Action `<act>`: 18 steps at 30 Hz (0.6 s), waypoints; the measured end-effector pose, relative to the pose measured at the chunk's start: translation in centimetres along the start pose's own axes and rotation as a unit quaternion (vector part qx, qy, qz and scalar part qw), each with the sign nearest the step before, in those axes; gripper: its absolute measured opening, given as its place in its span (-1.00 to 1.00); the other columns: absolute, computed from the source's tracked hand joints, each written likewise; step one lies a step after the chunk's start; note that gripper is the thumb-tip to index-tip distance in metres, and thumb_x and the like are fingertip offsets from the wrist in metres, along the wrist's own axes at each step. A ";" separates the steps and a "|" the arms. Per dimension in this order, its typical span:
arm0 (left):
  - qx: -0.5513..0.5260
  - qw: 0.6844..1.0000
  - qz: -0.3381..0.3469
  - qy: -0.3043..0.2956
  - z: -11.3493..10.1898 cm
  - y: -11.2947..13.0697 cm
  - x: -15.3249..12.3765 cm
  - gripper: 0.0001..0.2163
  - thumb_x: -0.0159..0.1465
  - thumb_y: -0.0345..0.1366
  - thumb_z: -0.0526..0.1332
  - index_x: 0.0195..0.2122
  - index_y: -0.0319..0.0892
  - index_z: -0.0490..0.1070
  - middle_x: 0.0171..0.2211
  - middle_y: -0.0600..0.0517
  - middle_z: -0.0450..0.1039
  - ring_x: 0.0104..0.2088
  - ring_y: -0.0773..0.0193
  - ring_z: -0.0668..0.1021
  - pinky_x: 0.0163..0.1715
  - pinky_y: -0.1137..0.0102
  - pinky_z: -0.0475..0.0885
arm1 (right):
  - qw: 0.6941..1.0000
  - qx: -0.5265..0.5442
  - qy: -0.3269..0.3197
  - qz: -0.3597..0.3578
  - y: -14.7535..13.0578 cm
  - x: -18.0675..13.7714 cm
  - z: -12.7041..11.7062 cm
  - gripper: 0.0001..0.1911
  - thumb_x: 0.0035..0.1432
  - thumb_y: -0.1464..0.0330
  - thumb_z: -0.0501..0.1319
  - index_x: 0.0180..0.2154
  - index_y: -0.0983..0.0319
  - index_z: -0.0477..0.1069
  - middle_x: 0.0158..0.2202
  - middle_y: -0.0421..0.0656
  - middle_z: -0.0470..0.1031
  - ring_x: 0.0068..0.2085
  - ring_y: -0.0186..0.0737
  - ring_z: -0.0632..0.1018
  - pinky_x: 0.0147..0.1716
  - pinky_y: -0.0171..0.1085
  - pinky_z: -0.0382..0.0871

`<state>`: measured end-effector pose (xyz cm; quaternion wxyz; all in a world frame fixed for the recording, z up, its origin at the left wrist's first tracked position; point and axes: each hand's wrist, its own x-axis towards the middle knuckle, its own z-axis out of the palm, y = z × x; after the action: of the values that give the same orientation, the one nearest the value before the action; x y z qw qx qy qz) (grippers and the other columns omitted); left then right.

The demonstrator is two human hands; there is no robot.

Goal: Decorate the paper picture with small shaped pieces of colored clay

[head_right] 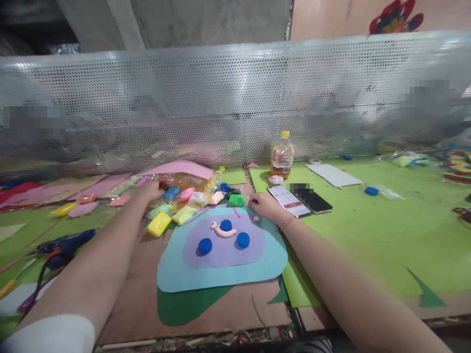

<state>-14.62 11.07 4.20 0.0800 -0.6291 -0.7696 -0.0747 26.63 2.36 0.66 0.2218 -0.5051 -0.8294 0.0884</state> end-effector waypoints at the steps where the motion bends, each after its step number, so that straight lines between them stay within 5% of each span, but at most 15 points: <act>1: 0.006 1.000 0.000 0.012 -0.1 -0.1 -0.2 -0.69 -0.06 -0.24 0.25 -0.30 -0.31 0.46 -0.22 -0.33 0.48 -0.16 -0.14 0.52 -0.20 0.19 0.38 | 1.000 0.003 0.000 0.000 0.0 0.0 0.0 -0.78 0.10 0.48 0.03 -0.46 0.28 0.42 -0.42 -0.15 0.48 -0.38 -0.30 0.43 -0.38 -0.39 0.19; 4: -0.005 0.997 -0.029 0.065 -1.2 -0.5 -0.9 -0.59 -0.11 -0.18 0.28 -0.26 -0.34 0.43 -0.16 -0.38 0.44 -0.11 -0.20 0.48 -0.17 0.13 0.37 | 1.000 0.008 0.004 -0.004 0.0 0.0 0.0 -0.78 0.10 0.48 0.02 -0.46 0.27 0.42 -0.41 -0.15 0.48 -0.38 -0.30 0.43 -0.39 -0.39 0.19; 7: -0.124 0.980 -0.119 0.097 -2.9 -0.8 -1.5 -0.56 -0.18 -0.19 0.33 -0.28 -0.33 0.41 -0.23 -0.33 0.46 -0.15 -0.20 0.49 -0.21 0.12 0.40 | 1.000 0.006 0.004 0.000 -0.3 -0.1 -0.2 -0.79 0.10 0.48 0.03 -0.45 0.27 0.41 -0.39 -0.15 0.49 -0.37 -0.29 0.44 -0.39 -0.39 0.18; 12: -0.478 0.835 -0.203 0.181 -6.0 0.2 -2.9 -0.63 -0.07 -0.28 0.26 -0.20 -0.28 0.36 -0.26 -0.13 0.47 -0.20 0.03 0.52 -0.29 0.21 0.47 | 0.998 -0.040 0.038 0.016 -1.1 -0.4 -0.9 -0.79 0.12 0.48 0.02 -0.45 0.26 0.40 -0.40 -0.10 0.48 -0.37 -0.25 0.43 -0.44 -0.36 0.13; 14: -0.542 0.804 -0.180 0.164 -6.8 1.6 -4.2 -0.71 0.06 -0.26 0.17 -0.20 -0.26 0.36 -0.27 -0.07 0.47 -0.27 0.18 0.54 -0.37 0.33 0.50 | 0.996 -0.050 0.068 0.009 -1.5 -0.5 -1.3 -0.79 0.14 0.47 0.01 -0.43 0.26 0.40 -0.39 -0.09 0.47 -0.37 -0.24 0.42 -0.43 -0.35 0.13; 16: -0.675 0.719 -0.137 0.094 -7.4 3.4 -6.1 -0.77 0.09 -0.28 0.16 -0.22 -0.22 0.37 -0.29 -0.04 0.47 -0.30 0.25 0.54 -0.39 0.37 0.50 | 0.994 -0.038 0.103 -0.012 -2.1 -0.5 -1.8 -0.81 0.15 0.45 0.02 -0.40 0.26 0.39 -0.38 -0.09 0.44 -0.37 -0.24 0.40 -0.41 -0.35 0.13; 18: -0.695 0.711 -0.100 0.045 -7.7 5.5 -8.8 -0.79 0.04 -0.25 0.24 -0.31 -0.22 0.40 -0.39 -0.02 0.49 -0.38 0.24 0.54 -0.45 0.37 0.49 | 0.990 -0.012 0.138 -0.035 -3.1 -0.7 -2.4 -0.81 0.17 0.43 0.03 -0.42 0.26 0.37 -0.41 -0.11 0.40 -0.38 -0.26 0.38 -0.41 -0.34 0.13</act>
<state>-7.33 2.07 9.90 -0.3531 -0.4224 -0.5541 -0.6244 25.51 0.11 3.71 0.3308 -0.4859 -0.8090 0.0005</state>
